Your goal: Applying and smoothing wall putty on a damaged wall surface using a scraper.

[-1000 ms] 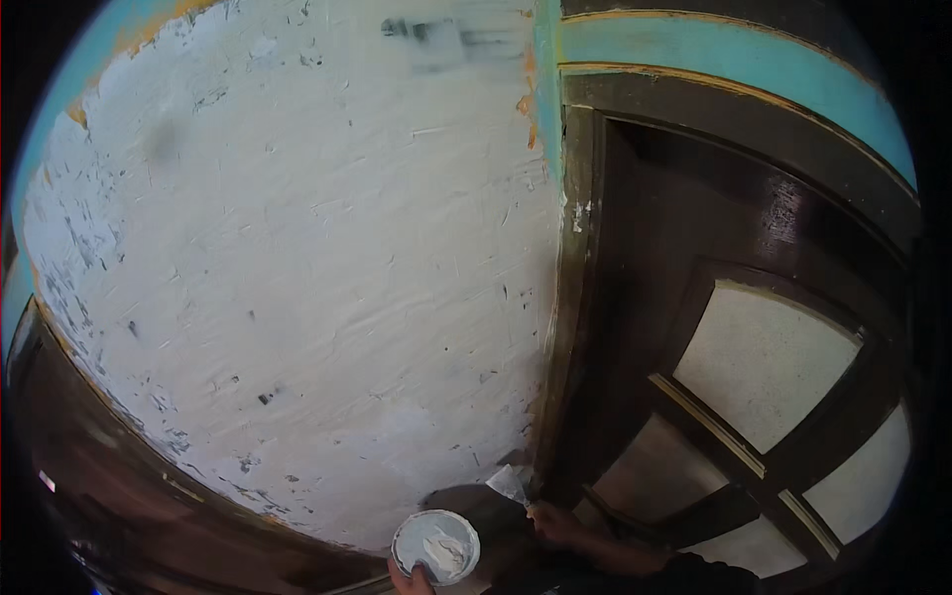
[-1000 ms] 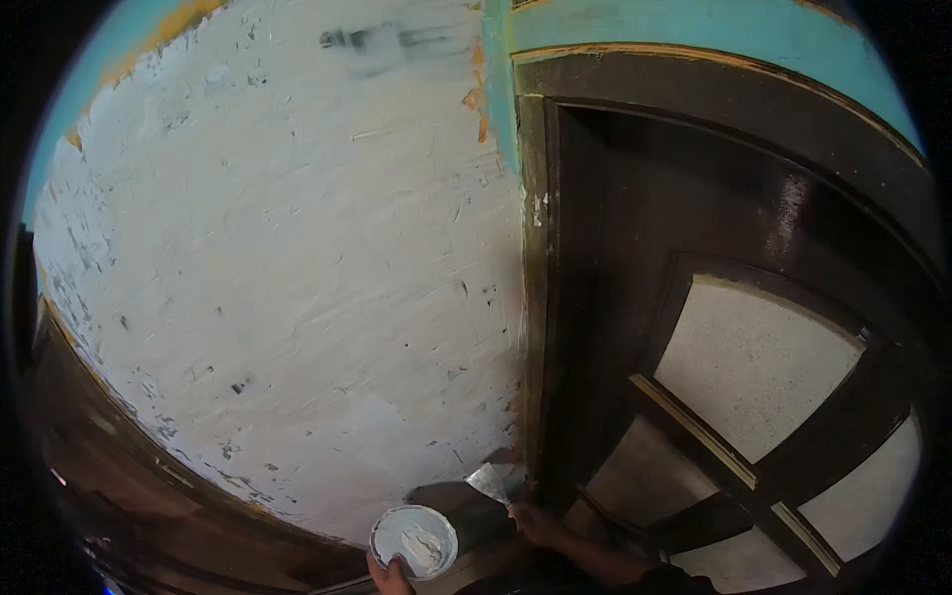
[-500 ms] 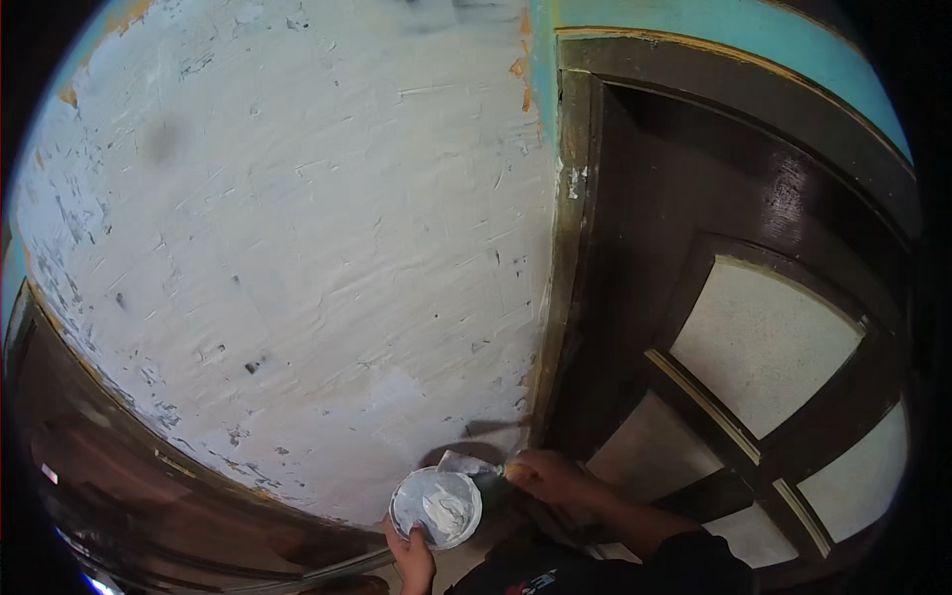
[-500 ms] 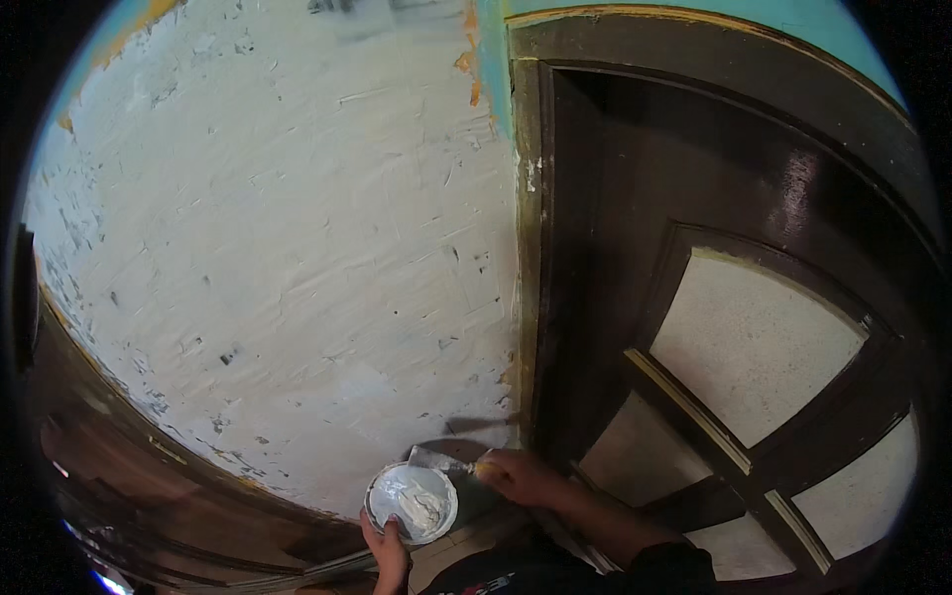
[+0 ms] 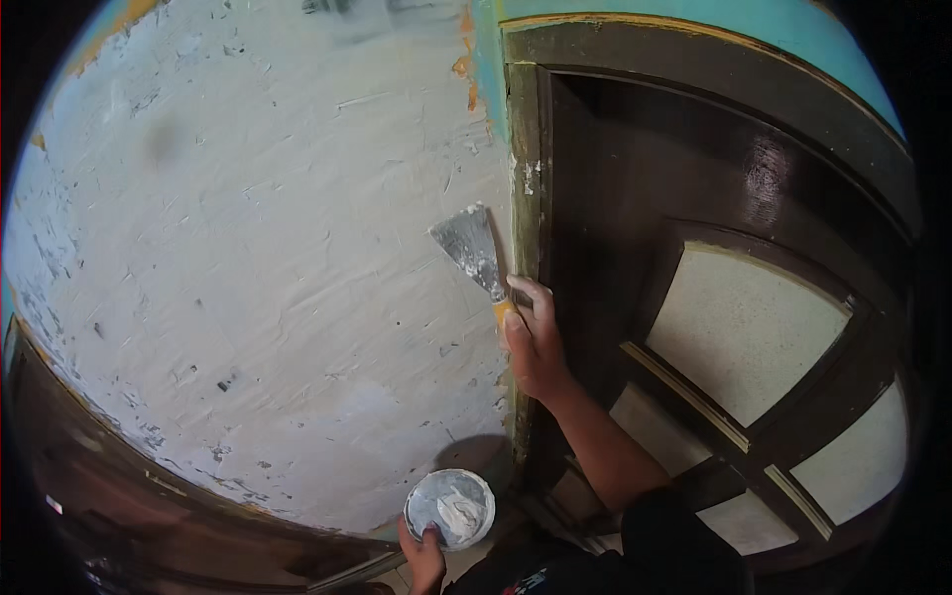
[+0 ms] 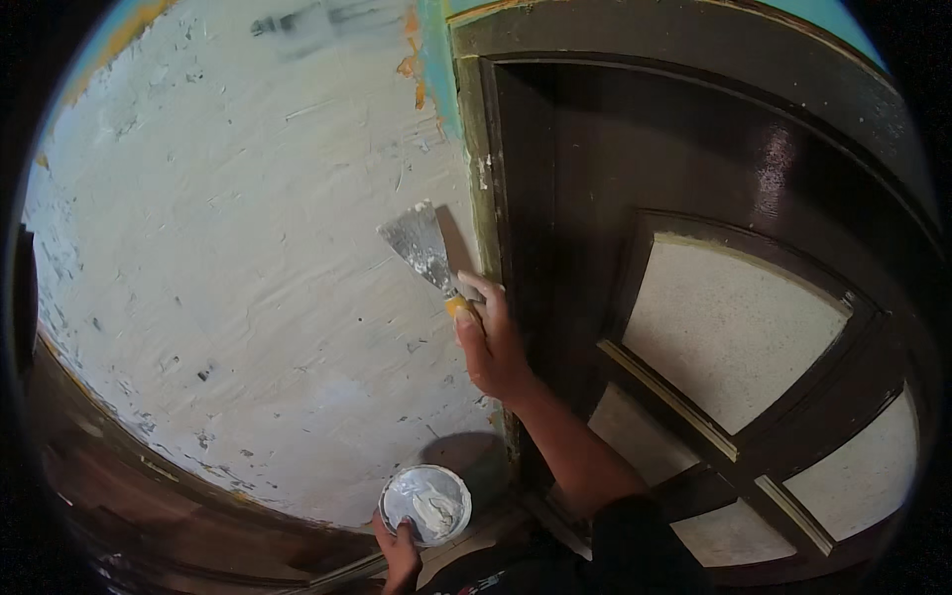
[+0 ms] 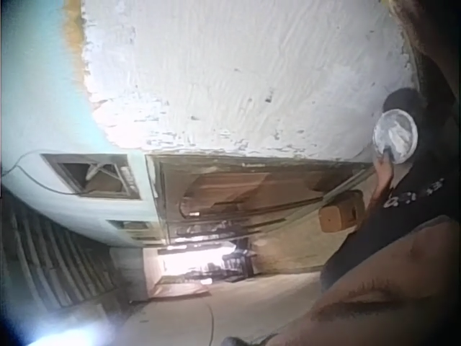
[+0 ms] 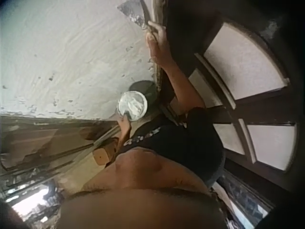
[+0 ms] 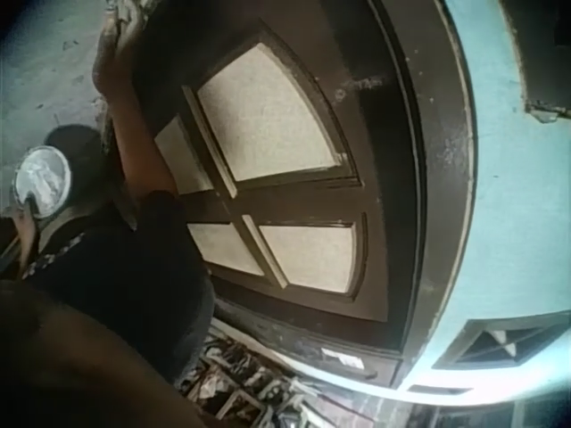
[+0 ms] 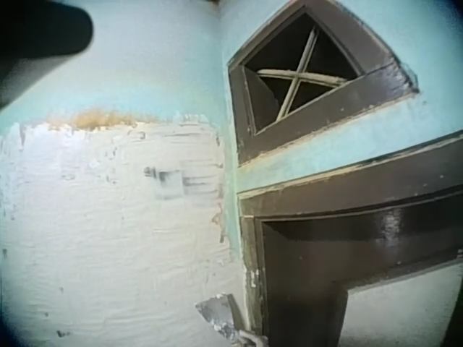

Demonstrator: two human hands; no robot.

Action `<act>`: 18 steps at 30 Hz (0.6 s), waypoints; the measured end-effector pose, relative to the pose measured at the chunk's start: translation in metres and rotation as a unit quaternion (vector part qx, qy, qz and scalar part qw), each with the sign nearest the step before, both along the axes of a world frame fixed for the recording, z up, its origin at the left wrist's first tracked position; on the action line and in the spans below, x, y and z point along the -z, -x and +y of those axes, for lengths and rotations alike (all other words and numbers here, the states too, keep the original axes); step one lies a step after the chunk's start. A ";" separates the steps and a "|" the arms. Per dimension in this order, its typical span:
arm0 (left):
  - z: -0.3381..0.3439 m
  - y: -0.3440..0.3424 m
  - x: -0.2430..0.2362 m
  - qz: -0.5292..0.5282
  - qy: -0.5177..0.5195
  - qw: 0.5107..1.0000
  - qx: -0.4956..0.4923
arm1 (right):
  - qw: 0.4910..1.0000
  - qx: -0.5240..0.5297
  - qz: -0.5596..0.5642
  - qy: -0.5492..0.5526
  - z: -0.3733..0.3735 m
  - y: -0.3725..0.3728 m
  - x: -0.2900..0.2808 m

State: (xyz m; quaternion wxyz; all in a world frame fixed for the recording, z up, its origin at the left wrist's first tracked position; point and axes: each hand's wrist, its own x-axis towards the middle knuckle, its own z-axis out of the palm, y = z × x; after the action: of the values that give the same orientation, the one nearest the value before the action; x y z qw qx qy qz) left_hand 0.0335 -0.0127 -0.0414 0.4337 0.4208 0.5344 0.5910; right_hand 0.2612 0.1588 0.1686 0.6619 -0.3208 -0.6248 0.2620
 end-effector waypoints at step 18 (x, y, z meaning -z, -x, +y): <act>0.011 0.015 0.034 -0.038 0.015 0.999 -0.014 | 0.997 0.019 -0.047 0.054 0.023 0.010 0.033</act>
State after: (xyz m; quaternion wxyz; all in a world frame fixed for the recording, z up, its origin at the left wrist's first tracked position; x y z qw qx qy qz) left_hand 0.0187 -0.0020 -0.0759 0.4519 0.3842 0.5324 0.6040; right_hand 0.2510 0.1817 0.1354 0.6180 -0.3796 -0.6344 0.2674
